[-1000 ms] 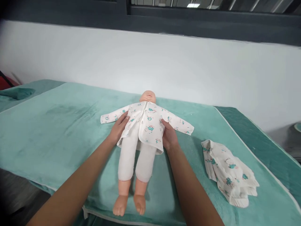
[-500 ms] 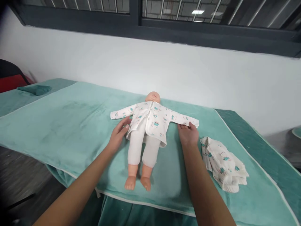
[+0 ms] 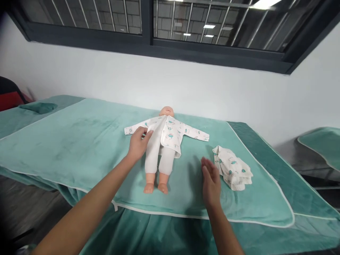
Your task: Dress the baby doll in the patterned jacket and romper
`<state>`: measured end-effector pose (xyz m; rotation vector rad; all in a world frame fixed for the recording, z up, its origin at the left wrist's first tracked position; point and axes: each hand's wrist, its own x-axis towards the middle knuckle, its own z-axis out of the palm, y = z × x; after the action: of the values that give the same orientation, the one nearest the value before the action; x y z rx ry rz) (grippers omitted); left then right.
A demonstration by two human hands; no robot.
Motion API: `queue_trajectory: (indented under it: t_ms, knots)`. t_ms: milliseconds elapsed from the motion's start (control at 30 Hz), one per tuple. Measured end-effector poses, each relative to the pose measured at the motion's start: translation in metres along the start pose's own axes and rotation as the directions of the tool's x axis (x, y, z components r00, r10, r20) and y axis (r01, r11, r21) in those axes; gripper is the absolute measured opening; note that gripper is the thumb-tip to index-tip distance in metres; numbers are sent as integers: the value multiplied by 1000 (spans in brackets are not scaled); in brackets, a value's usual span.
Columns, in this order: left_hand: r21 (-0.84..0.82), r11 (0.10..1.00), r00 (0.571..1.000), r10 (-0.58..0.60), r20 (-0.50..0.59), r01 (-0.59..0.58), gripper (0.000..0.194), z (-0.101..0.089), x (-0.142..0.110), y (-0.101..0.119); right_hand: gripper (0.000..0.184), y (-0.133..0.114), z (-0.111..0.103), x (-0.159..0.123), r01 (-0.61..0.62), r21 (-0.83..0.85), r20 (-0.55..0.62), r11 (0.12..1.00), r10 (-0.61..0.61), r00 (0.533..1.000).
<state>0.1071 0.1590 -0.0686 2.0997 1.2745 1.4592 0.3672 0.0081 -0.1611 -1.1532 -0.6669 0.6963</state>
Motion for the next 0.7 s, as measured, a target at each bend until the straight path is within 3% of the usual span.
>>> queue_trajectory:
  t_ms: [167,333,533,700]
  knots:
    - [-68,996,988,74,136,-66,26,-15,-28,-3,41,-3,-33,-66,-32,-355,53,934,54,997]
    - [-110,993,984,-25,179,45,23,-24,-56,-29,38,-23,-51,-89,-40,-458,-27,888,31,999]
    - [-123,984,953,-88,290,129,34,-21,-68,-44,36,-37,-29,-97,-22,-460,52,888,51,997]
    - [-117,992,942,1,334,40,41,-25,-100,-25,37,-20,4,-113,-26,-432,168,901,109,980]
